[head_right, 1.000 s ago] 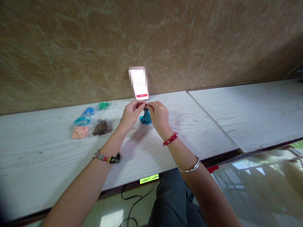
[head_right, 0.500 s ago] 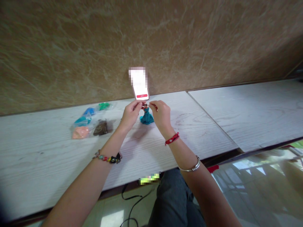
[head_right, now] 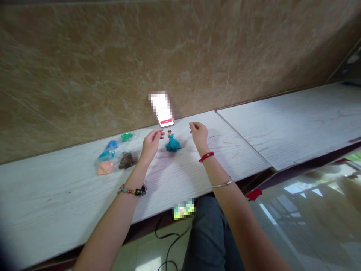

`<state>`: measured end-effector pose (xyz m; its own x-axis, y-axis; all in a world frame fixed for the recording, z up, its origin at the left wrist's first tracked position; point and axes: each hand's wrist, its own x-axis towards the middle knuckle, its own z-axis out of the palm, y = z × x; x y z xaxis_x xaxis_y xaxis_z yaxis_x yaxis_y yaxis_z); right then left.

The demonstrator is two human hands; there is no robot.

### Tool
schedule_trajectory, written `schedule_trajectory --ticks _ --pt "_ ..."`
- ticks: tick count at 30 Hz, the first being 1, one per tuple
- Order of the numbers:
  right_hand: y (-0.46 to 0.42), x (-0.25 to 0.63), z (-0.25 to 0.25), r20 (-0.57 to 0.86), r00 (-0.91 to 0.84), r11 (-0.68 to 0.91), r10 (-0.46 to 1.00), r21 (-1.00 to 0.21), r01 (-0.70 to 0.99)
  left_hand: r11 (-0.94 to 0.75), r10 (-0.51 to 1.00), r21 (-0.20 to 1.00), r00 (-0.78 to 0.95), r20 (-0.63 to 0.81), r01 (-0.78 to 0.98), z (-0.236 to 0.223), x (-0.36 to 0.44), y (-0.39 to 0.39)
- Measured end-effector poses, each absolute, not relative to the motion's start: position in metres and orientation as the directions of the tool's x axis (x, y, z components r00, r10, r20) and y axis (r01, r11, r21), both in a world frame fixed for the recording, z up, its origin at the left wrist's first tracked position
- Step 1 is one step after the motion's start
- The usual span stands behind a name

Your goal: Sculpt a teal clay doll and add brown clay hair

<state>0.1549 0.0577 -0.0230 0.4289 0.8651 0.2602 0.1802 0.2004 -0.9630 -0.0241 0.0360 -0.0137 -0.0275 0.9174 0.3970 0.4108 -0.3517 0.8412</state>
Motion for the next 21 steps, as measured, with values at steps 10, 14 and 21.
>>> schedule_trajectory --ticks 10,14,21 --pt "0.062 0.173 -0.033 -0.082 0.421 -0.024 0.903 -0.99 -0.141 -0.112 0.973 0.255 0.054 0.224 0.96 -0.006 -0.059 0.026" --pt "0.066 0.171 -0.042 -0.014 0.356 -0.002 0.934 -0.999 -0.034 -0.129 0.99 0.153 0.118 0.081 0.98 -0.011 -0.07 0.029" --pt "0.056 0.176 -0.049 0.166 0.148 0.131 0.975 -0.966 0.225 -0.134 0.99 0.145 0.127 0.058 0.98 -0.017 -0.073 0.034"
